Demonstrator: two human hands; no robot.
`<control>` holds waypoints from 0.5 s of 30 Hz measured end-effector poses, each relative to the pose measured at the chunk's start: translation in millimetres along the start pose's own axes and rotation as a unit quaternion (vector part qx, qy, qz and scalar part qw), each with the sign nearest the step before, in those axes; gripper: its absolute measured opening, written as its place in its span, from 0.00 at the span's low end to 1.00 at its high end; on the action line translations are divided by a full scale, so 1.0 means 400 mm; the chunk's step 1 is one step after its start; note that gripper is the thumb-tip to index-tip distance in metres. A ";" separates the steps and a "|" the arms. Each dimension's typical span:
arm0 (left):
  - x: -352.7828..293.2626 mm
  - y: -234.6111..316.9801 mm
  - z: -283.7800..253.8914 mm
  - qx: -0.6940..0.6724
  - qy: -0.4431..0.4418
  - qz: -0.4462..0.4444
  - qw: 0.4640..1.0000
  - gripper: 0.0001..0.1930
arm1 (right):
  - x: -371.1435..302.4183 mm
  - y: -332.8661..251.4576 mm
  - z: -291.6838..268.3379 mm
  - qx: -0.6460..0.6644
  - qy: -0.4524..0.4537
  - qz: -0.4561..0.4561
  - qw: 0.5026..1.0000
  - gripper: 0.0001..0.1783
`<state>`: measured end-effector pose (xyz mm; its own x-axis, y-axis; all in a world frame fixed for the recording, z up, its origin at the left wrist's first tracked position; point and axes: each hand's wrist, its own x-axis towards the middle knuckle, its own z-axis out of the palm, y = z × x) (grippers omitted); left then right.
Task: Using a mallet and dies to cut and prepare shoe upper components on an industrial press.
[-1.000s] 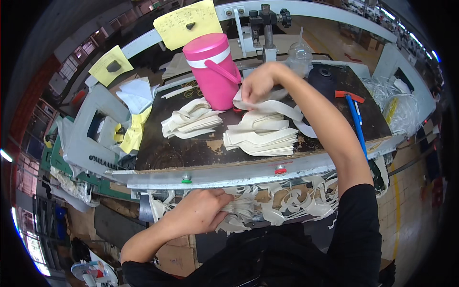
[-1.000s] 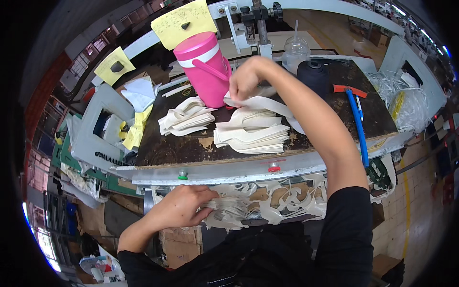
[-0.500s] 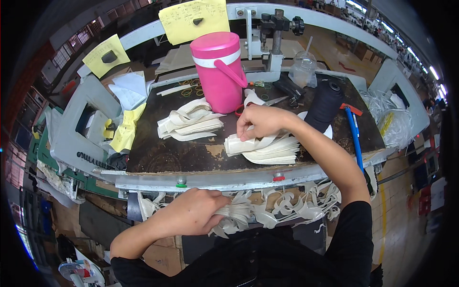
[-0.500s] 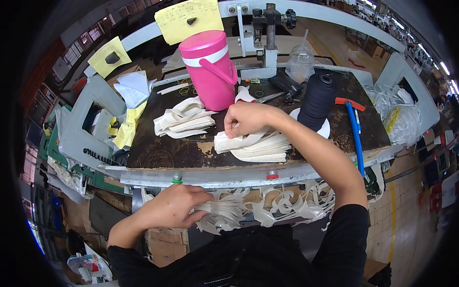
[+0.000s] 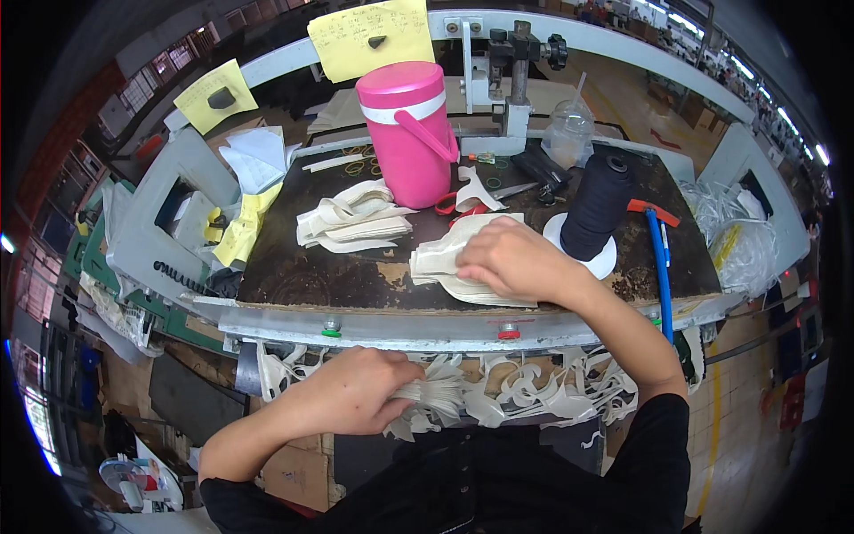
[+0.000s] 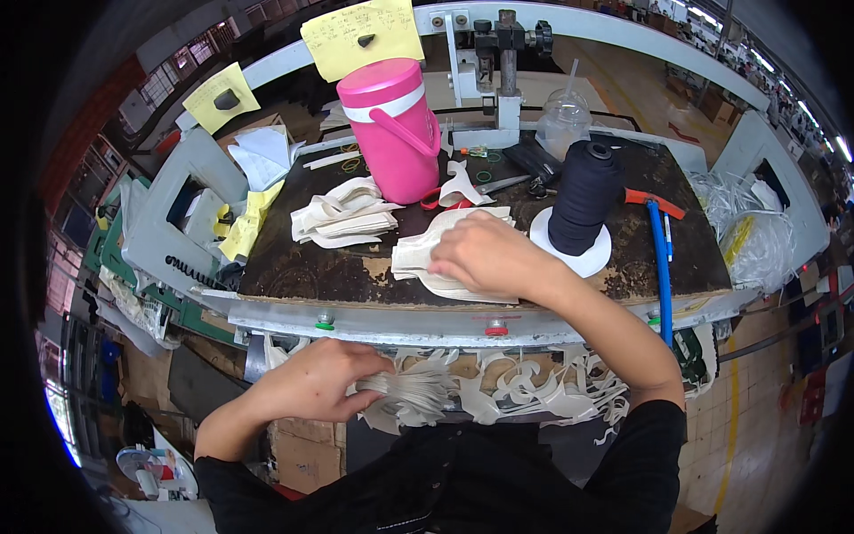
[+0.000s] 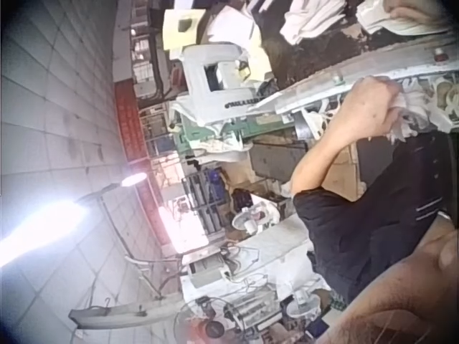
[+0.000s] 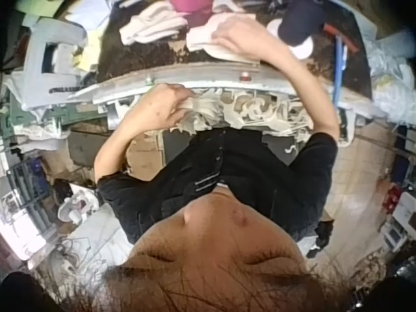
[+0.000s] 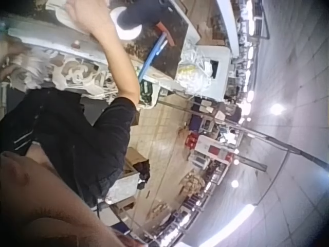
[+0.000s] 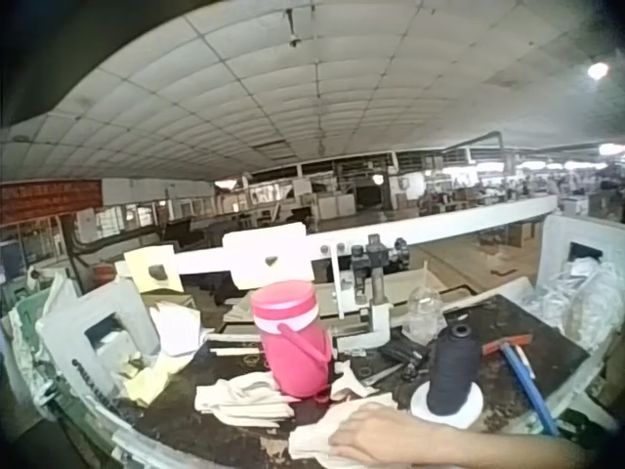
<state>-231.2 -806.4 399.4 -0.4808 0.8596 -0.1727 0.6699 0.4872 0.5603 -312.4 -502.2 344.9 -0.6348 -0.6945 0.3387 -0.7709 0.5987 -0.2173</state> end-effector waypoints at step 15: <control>0.137 0.268 -0.232 -0.068 0.053 0.060 0.994 0.14 | -0.122 0.004 0.139 -0.184 0.098 0.005 0.978 0.19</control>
<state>-238.1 -721.1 525.1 -0.4648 0.8853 -0.0156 0.6467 0.3514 0.6770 -285.7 -489.6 277.0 -0.5916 -0.6205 0.5148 -0.6713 0.7327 0.1116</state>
